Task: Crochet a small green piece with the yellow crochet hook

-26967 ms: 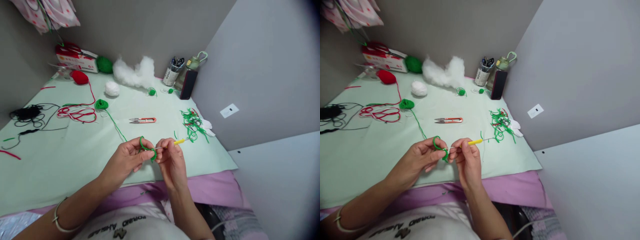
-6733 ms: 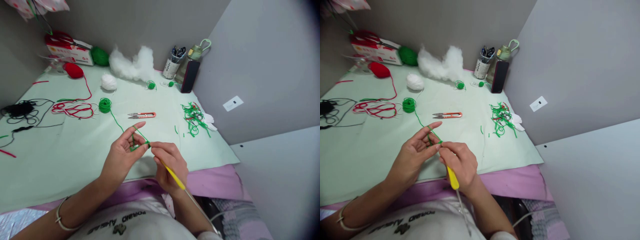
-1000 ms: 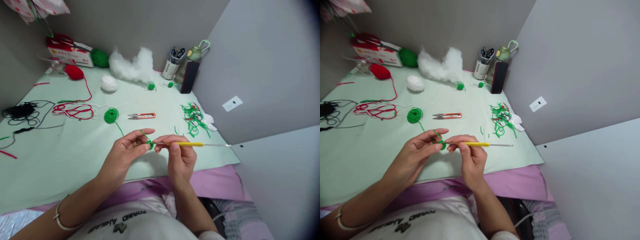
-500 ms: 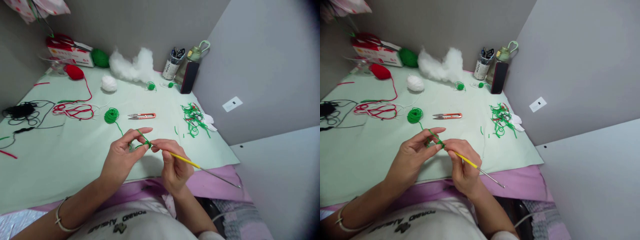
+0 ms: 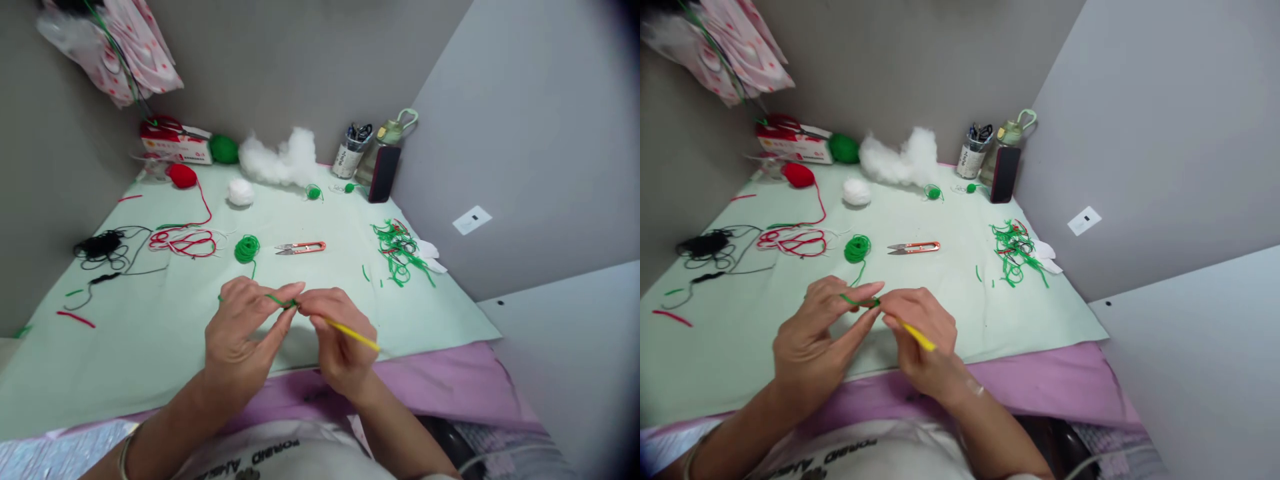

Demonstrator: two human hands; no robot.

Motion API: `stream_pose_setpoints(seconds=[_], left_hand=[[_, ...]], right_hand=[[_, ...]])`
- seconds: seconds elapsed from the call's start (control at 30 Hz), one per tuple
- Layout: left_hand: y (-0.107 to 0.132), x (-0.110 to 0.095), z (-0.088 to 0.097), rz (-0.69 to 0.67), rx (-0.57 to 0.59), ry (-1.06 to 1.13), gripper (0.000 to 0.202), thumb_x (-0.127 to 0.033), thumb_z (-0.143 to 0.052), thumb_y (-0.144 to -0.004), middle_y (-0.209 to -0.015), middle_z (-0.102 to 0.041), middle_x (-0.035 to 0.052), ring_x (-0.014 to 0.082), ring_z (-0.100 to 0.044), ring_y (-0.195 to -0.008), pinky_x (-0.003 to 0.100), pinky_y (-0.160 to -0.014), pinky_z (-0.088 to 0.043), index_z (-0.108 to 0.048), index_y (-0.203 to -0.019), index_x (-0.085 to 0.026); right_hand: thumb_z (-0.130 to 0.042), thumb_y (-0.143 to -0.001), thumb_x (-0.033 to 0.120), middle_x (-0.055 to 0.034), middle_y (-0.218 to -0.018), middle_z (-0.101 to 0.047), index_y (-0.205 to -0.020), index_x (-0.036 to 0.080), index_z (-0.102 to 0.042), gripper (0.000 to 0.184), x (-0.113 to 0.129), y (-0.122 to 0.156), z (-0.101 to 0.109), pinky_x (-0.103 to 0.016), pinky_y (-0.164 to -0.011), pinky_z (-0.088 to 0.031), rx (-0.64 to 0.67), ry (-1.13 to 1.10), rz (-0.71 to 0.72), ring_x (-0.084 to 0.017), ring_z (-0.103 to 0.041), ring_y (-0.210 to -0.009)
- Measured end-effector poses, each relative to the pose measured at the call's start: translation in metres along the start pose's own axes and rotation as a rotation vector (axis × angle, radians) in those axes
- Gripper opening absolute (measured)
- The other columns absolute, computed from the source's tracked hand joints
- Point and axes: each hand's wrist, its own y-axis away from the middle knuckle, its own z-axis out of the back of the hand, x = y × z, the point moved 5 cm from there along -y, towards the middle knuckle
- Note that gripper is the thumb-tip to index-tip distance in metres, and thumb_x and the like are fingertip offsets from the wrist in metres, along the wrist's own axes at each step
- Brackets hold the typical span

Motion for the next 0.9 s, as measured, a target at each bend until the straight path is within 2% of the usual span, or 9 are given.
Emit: stream_pose_setpoints(seconds=[0.07, 0.13, 0.2, 0.27, 0.37, 0.53, 0.63, 0.73, 0.9], left_hand=[[0.001, 0.006, 0.009, 0.189, 0.024, 0.145, 0.034, -0.021, -0.091, -0.078, -0.083, -0.072, -0.0002, 0.0200, -0.055, -0.076, 0.037, -0.090, -0.046, -0.088, -0.108, -0.037], [0.003, 0.016, 0.011, 0.463, 0.105, 0.394, 0.044, -0.030, -0.092, -0.078, -0.081, -0.067, -0.0010, 0.0148, -0.051, -0.068, 0.029, -0.072, -0.047, -0.084, -0.122, -0.032], [0.005, 0.020, 0.012, 0.675, 0.206, 0.627, 0.051, -0.036, -0.093, -0.077, -0.071, -0.058, -0.0044, 0.0081, -0.037, -0.055, 0.023, -0.058, -0.040, -0.082, -0.126, -0.026], [0.003, 0.020, 0.018, 0.759, 0.244, 0.742, 0.048, -0.036, -0.093, -0.077, -0.064, -0.050, -0.0080, 0.0045, -0.023, -0.050, 0.020, -0.057, -0.040, -0.084, -0.121, -0.022], [-0.004, 0.018, 0.033, 0.708, 0.227, 0.729, 0.041, -0.031, -0.093, -0.078, -0.071, -0.057, -0.0061, 0.0029, -0.024, -0.051, 0.018, -0.062, -0.045, -0.086, -0.117, -0.025], [-0.006, 0.012, 0.040, 0.574, 0.207, 0.580, 0.041, -0.030, -0.093, -0.077, -0.087, -0.065, -0.0008, 0.0083, -0.048, -0.065, 0.018, -0.055, -0.041, -0.086, -0.117, -0.031], [-0.007, 0.012, 0.040, 0.519, 0.170, 0.524, 0.042, -0.026, -0.091, -0.078, -0.085, -0.064, -0.0010, 0.0114, -0.054, -0.072, 0.020, -0.063, -0.048, -0.084, -0.120, -0.031], [-0.011, 0.016, 0.045, 0.484, 0.137, 0.483, 0.041, -0.026, -0.091, -0.078, -0.082, -0.061, -0.0018, 0.0107, -0.052, -0.070, 0.019, -0.062, -0.048, -0.085, -0.119, -0.030], [-0.014, 0.024, 0.049, 0.503, 0.188, 0.463, 0.032, -0.027, -0.090, -0.079, -0.079, -0.062, -0.0017, 0.0093, -0.051, -0.065, 0.020, -0.061, -0.046, -0.087, -0.111, -0.030]], right_hand=[[-0.062, -0.100, 0.012, -0.0065, -0.101, -0.079, -0.126, 0.029, -0.071, 0.032, 0.007, 0.001, -0.013, -0.034, -0.072, -0.066, 0.003, 0.165, 0.108, -0.020, -0.076, -0.089], [-0.069, -0.096, 0.009, -0.0061, -0.103, -0.077, -0.129, 0.032, -0.072, 0.041, 0.013, 0.002, -0.024, -0.034, -0.074, -0.066, -0.013, 0.287, 0.206, -0.021, -0.076, -0.092], [-0.069, -0.096, 0.008, -0.0070, -0.106, -0.076, -0.129, 0.031, -0.073, 0.041, 0.017, -0.001, -0.032, -0.033, -0.073, -0.066, -0.018, 0.261, 0.227, -0.021, -0.075, -0.094], [-0.064, -0.100, 0.012, -0.0076, -0.107, -0.076, -0.125, 0.030, -0.075, 0.033, 0.019, -0.008, -0.034, -0.033, -0.072, -0.066, -0.041, 0.097, 0.129, -0.020, -0.074, -0.094], [-0.060, -0.104, 0.019, -0.0055, -0.094, -0.076, -0.111, 0.028, -0.080, 0.023, 0.015, -0.019, -0.031, -0.034, -0.072, -0.063, -0.112, -0.210, -0.159, -0.019, -0.072, -0.085], [-0.067, -0.102, 0.033, -0.0029, -0.083, -0.070, -0.092, 0.022, -0.079, 0.019, 0.007, -0.025, -0.041, -0.030, -0.059, -0.055, -0.149, -0.641, -0.465, -0.014, -0.063, -0.065], [-0.069, -0.100, 0.037, -0.0022, -0.082, -0.070, -0.091, 0.022, -0.079, 0.020, 0.004, -0.023, -0.044, -0.030, -0.060, -0.055, -0.163, -0.626, -0.497, -0.013, -0.063, -0.064], [-0.067, -0.102, 0.032, -0.0035, -0.084, -0.073, -0.095, 0.023, -0.080, 0.018, 0.007, -0.019, -0.039, -0.032, -0.066, -0.056, -0.184, -0.484, -0.427, -0.015, -0.065, -0.071], [-0.066, -0.102, 0.030, -0.0039, -0.083, -0.072, -0.093, 0.022, -0.080, 0.018, 0.007, -0.015, -0.032, -0.031, -0.064, -0.055, -0.159, -0.493, -0.461, -0.015, -0.063, -0.070]])
